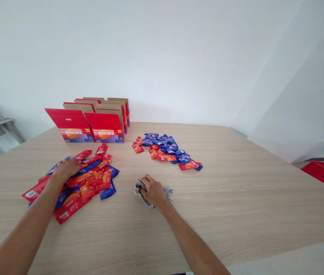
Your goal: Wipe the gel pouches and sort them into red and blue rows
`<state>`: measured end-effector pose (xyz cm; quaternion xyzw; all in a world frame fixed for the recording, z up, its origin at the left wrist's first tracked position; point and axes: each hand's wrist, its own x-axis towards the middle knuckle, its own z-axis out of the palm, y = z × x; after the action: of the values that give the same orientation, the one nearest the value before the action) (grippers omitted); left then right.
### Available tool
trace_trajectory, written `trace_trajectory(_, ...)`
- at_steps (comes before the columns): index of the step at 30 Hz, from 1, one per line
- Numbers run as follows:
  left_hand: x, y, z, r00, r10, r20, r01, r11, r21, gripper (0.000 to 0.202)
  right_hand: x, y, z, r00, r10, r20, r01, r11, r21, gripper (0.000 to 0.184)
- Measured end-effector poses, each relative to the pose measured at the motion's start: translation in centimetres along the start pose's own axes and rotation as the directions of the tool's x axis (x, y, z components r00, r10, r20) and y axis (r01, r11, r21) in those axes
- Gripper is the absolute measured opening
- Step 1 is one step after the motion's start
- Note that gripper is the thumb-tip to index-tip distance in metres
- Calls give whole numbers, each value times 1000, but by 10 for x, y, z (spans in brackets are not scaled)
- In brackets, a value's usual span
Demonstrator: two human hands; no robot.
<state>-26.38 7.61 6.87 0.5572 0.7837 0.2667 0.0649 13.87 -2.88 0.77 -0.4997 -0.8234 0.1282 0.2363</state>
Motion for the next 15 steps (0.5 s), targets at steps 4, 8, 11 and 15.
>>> trace_trajectory(4, 2, 23, 10, 999, 11, 33, -17, 985, 175, 30, 0, -2, -1, 999, 27, 20, -27, 1000, -12, 27)
trace_trajectory(8, -15, 75, 46, 966, 248, 81, -254, 963, 86, 28, 1, -1, -1, 996, 80, 47, -77, 995, -55, 26)
trace_trajectory(11, -38, 127, 92, 849, 504, 157, -471, 857, -207, 30, 1, 1, -2, 991, 117, 60, -111, 989, -101, 24)
trace_trajectory(15, -62, 197, 157, 712, 665, 225, -558, 730, -393, 32, 1, 3, -1, 989, 117, 89, -104, 985, -134, 24)
